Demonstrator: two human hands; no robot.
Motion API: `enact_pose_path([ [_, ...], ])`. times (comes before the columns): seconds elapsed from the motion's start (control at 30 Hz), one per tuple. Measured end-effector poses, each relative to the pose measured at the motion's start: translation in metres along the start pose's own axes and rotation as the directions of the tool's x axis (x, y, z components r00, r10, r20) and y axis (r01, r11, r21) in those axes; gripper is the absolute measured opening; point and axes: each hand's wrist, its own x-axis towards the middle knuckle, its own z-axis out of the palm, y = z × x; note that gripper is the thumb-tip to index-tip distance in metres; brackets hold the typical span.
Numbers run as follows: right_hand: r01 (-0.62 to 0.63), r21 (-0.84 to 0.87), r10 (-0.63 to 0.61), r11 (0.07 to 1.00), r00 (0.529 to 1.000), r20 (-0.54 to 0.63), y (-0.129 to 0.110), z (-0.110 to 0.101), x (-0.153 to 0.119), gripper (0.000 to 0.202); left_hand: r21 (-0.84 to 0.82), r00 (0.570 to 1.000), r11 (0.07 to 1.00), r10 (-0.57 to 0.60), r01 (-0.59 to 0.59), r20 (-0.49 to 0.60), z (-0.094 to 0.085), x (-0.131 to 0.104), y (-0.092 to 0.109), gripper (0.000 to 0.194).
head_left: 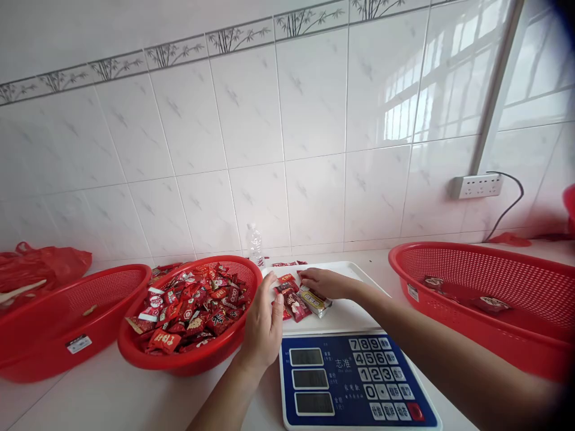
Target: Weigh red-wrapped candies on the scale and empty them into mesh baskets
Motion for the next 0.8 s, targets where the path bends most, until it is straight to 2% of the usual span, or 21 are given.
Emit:
enact_pose_path([
  [0.1,0.026,0.006,-0.026,1.000,0.998,0.054,-0.007,-0.003,0.005,0.043,-0.082,0.996,0.997,0.009,-0.016,-0.084,-0.004,0.001,0.002,0.040],
  [0.27,0.038,-0.005,-0.038,0.999,0.998,0.041,-0.025,0.001,0.014,0.058,-0.163,0.984,0.984,0.040,-0.068,-0.172,-0.012,0.002,0.006,0.041],
  [0.43,0.033,-0.053,-0.028,0.998,0.995,0.099,-0.043,0.021,0.032,0.073,-0.135,0.973,0.979,0.127,-0.154,-0.193,-0.018,0.003,0.007,0.042],
  [0.53,0.075,-0.058,-0.066,0.996,0.987,0.143,-0.049,0.022,0.036,0.064,-0.067,0.964,0.981,0.163,-0.181,-0.210,-0.020,0.005,0.005,0.041],
  [0.7,0.151,-0.023,-0.144,0.988,0.971,0.192,-0.049,0.004,0.020,0.055,-0.010,0.964,0.989,0.143,-0.149,-0.223,-0.022,0.009,0.000,0.040],
  [0.8,0.178,-0.013,-0.171,0.984,0.964,0.203,-0.045,0.000,0.001,0.059,-0.015,0.971,0.993,0.110,-0.116,-0.212,-0.022,0.010,-0.001,0.040],
])
